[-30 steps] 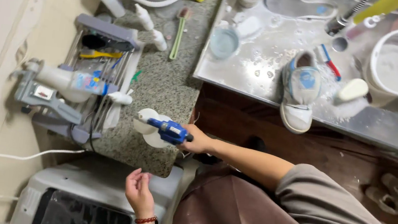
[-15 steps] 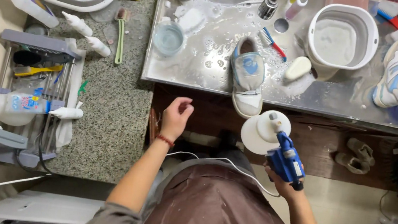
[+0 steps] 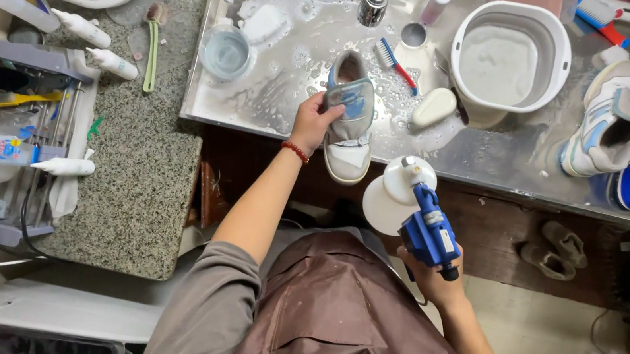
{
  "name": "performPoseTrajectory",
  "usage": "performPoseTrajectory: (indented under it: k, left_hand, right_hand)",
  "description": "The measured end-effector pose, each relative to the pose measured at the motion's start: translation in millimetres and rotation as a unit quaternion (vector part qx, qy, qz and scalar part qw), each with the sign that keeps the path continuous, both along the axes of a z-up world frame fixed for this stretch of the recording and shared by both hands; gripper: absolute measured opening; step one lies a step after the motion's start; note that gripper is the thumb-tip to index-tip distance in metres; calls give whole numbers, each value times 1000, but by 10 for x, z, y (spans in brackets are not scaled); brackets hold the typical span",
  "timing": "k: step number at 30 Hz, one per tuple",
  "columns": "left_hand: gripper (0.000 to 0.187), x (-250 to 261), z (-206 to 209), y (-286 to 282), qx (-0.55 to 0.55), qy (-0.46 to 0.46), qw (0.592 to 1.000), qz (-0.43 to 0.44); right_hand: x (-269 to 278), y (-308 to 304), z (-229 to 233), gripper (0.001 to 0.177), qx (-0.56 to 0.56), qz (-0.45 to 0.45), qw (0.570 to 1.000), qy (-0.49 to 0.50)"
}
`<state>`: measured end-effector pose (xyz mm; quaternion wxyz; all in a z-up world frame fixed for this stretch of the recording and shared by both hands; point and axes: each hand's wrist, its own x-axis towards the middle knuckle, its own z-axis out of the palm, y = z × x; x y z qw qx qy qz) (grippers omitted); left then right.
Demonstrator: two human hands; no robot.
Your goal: The person scrubs a white and blue sneaker with a brush and soap at a sink, rinses it under running water, and then sprays the shoe with a handheld cleaning device. The person handles the shoe and cleaning tools throughout the process.
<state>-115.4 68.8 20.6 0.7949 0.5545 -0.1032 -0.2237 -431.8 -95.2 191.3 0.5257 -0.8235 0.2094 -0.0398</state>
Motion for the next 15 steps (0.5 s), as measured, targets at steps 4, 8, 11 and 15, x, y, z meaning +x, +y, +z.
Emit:
performPoseTrajectory:
  k: [4,8,11,15]
  left_hand:
    - [25,-27,-80,-97,12,-5,1000,-15]
    - [23,-22,-46,-189,15,-11,1000,-22]
    - [21,-15,37,-220,19,-11,999,-26]
    - [19,-12,121,-223,77,-25,997,-18]
  right_hand:
    - [308,73,266,24,102,-47,993,45]
    - [664,205,588,33,23,-26,999,40]
    - [760,269,518,32,-9,-43,997,62]
    - [840,326,412,27,-33,-64,993,97]
